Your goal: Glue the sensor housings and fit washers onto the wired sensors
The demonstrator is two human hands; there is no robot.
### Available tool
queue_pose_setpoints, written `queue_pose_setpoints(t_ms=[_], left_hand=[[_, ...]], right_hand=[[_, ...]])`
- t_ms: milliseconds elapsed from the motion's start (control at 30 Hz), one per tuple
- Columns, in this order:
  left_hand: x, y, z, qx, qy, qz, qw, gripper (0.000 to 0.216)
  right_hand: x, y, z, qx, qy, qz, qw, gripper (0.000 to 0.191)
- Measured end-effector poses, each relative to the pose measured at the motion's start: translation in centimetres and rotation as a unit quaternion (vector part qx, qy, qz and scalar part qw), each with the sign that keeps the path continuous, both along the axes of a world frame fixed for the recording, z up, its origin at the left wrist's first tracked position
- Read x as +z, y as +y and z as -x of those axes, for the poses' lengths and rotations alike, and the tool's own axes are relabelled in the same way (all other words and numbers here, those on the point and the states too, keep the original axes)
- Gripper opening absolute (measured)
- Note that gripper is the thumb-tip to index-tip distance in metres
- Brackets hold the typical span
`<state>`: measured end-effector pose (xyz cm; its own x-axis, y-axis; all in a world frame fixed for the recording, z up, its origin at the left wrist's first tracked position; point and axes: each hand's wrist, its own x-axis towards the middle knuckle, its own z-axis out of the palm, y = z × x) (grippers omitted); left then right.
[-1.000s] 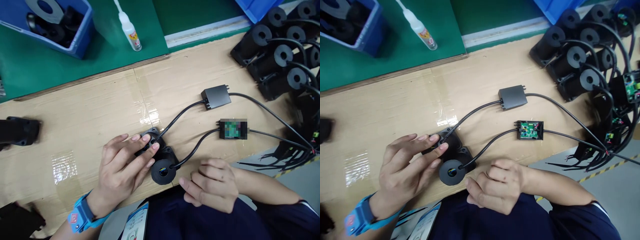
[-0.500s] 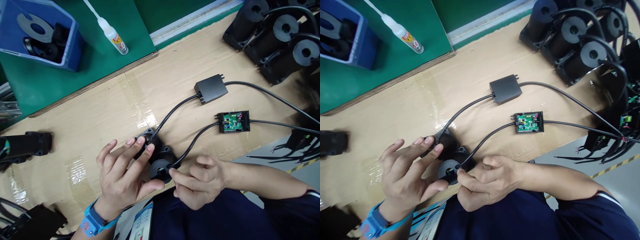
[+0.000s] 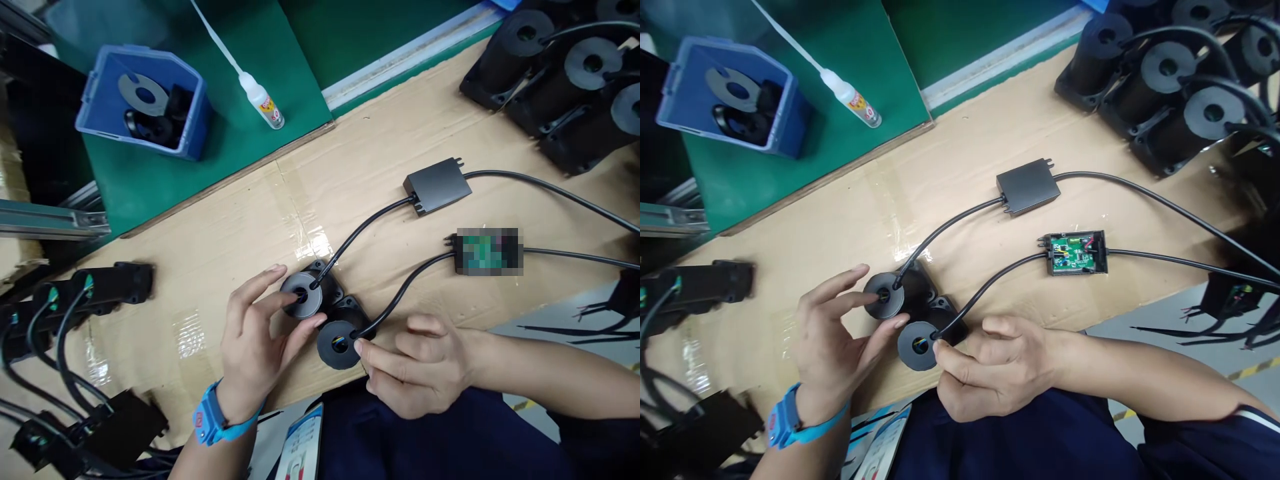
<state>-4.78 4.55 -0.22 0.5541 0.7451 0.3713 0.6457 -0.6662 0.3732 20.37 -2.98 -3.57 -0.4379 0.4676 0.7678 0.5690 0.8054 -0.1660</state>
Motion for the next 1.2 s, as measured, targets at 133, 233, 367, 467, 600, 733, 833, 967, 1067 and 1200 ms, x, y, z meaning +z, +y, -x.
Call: queue_pose_setpoints(t_ms=[133,233,367,467,600,733,833,967,1067,1200], left_hand=[[0.3,-0.1,-0.5,-0.008,0.016,0.039,0.999,0.022],[0.4,-0.2,-0.5,-0.016,-0.01,0.053,0.998,0.025],[0.5,-0.2,-0.2,-0.027,-0.009,0.051,0.998,0.032],[0.7,-0.1,-0.2,-0.02,0.028,0.059,0.998,0.024],[0.9,-0.1,-0.2,-0.009,0.039,0.078,0.996,0.018],[0.8,-0.3,0.0,-0.007,0.03,0.08,0.996,0.019],[0.6,-0.6,0.2,-0.05,-0.007,0.01,0.999,0.029],[0.7,-1.0,-0.1,-0.14,0.0,-0.07,0.988,0.038],[0.9,-1.4,-0.6,-0.148,0.023,-0.053,0.987,0.027],[1.1,-2.3,-0.9,-0.115,0.031,-0.019,0.993,0.016]], right_hand=[[0.3,0.2,0.1,-0.005,0.018,0.003,1.0,0.01],[0.6,0.5,0.2,0.003,0.023,0.009,1.0,0.011],[0.7,0.6,0.2,0.019,0.036,0.021,0.999,0.011],[0.8,0.7,0.1,0.021,0.034,0.025,0.999,0.01],[0.8,0.8,0.1,0.027,0.033,0.03,0.999,0.009],[0.7,0.9,0.3,0.027,0.038,0.038,0.998,0.008],[0.7,1.0,0.3,0.026,0.047,0.035,0.998,0.009],[0.7,1.1,0.0,0.023,0.04,0.033,0.998,0.01],[0.6,1.2,0.0,0.019,0.033,0.032,0.999,0.009],[0.3,0.6,0.8,0.0,0.044,0.016,0.999,0.009]])
